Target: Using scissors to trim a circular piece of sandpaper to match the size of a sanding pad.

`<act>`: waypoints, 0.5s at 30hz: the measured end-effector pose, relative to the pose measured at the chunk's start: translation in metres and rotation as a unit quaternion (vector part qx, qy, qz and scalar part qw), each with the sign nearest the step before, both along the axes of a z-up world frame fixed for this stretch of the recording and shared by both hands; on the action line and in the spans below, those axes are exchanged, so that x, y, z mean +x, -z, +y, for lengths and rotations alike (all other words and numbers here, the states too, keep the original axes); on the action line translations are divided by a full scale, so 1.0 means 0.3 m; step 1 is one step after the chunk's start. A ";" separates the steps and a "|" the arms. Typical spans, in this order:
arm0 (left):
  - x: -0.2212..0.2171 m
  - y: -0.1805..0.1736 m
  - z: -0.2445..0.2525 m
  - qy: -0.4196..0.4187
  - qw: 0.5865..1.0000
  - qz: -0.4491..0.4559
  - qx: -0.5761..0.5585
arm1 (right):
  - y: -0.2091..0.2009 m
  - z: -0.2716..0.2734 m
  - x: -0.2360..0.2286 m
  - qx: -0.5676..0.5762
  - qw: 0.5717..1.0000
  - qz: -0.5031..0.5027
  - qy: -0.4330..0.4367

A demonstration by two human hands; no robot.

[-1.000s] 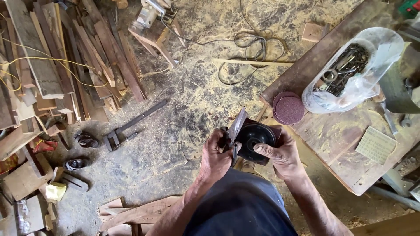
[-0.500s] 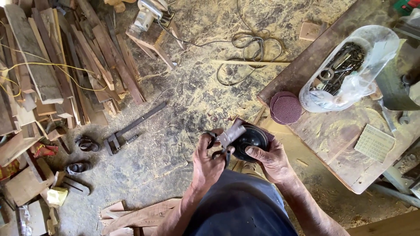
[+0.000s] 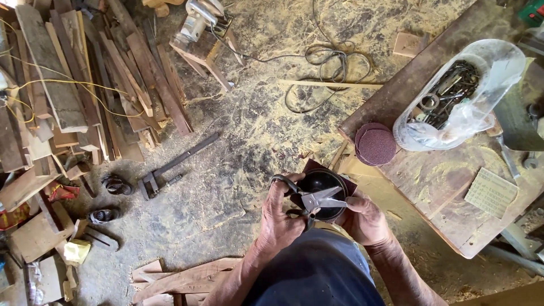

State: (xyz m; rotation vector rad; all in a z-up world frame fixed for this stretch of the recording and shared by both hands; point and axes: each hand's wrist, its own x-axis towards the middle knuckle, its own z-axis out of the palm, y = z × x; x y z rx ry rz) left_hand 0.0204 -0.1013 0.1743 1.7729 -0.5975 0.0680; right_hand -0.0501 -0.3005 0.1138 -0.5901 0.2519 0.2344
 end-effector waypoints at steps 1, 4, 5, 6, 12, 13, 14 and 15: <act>-0.008 -0.012 0.004 -0.008 0.998 0.050 0.034 | -0.016 0.002 0.002 0.006 1.000 -0.020 -0.015; -0.013 -0.023 -0.005 -0.022 0.994 0.093 0.053 | 0.049 -0.002 -0.027 0.029 0.998 -0.046 -0.013; -0.013 -0.023 -0.013 -0.026 0.995 0.085 0.038 | 0.090 -0.005 -0.044 0.045 0.998 -0.052 0.006; -0.012 -0.031 -0.017 -0.026 0.995 0.085 0.038 | 0.063 0.006 -0.034 0.045 0.998 -0.053 0.006; -0.020 -0.024 -0.026 -0.060 0.996 0.065 0.029 | 0.046 0.024 -0.025 -0.001 1.000 -0.006 0.014; -0.021 -0.024 -0.025 -0.059 0.995 0.075 0.033 | 0.039 0.026 -0.022 -0.011 1.000 -0.004 0.021; -0.022 -0.026 -0.023 -0.060 0.994 0.084 0.036 | 0.031 0.029 -0.016 -0.021 0.999 -0.002 0.027; -0.025 -0.032 -0.024 -0.060 0.994 0.084 0.036 | 0.016 0.032 -0.016 -0.021 0.999 -0.002 0.026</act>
